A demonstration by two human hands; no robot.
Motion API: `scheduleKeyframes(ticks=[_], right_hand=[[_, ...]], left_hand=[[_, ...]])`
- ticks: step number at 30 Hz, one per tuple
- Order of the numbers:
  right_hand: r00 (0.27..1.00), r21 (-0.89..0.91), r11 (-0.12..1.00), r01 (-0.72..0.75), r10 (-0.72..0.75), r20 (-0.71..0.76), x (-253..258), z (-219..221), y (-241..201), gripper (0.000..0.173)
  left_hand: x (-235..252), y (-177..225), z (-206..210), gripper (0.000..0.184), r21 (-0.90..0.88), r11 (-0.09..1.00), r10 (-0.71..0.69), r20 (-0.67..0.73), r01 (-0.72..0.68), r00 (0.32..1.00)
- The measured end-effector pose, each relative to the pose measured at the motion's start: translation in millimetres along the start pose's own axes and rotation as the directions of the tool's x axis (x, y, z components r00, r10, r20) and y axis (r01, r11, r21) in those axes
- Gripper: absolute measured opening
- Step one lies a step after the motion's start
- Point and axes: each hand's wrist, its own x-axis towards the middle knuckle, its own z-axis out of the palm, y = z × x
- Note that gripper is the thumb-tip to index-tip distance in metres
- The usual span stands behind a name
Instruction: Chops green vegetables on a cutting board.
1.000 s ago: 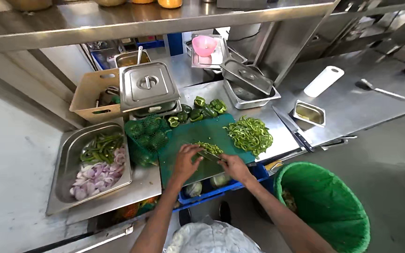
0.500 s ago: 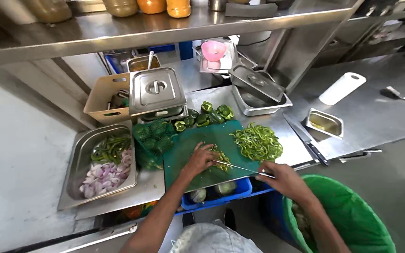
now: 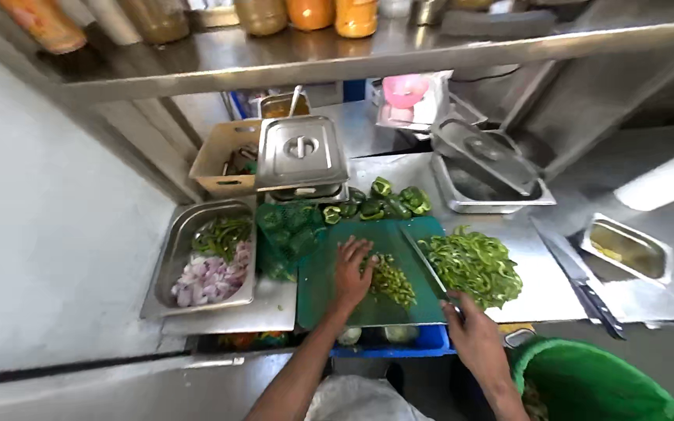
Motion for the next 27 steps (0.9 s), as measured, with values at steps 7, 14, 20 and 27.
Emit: scheduleKeyframes(ticks=[7,14,20,27], right_hand=[[0.996,0.161,0.986,-0.044,0.031,0.083,-30.9,5.4,21.4,0.032],[0.995,0.286,0.957,-0.042,0.014,0.101,-36.7,27.7,9.3,0.027],[0.834,0.021,0.988,0.152,-0.14,0.533,-38.0,26.8,3.3,0.028],[0.978,-0.007,0.999,0.053,-0.05,0.202,-20.1,8.5,24.7,0.028]], left_hand=[[-86.1,-58.0,-63.5,0.03,0.238,0.964,-0.079,-0.168,0.118,0.983],[-130.4,-34.5,-40.9,0.048,0.272,0.961,-0.063,0.024,0.054,0.998],[-134.2,-80.8,-89.2,0.04,0.501,0.788,-0.256,-0.262,0.358,0.93],[-158.0,-88.9,-123.7,0.026,0.513,0.795,-0.335,-0.072,0.323,0.939]])
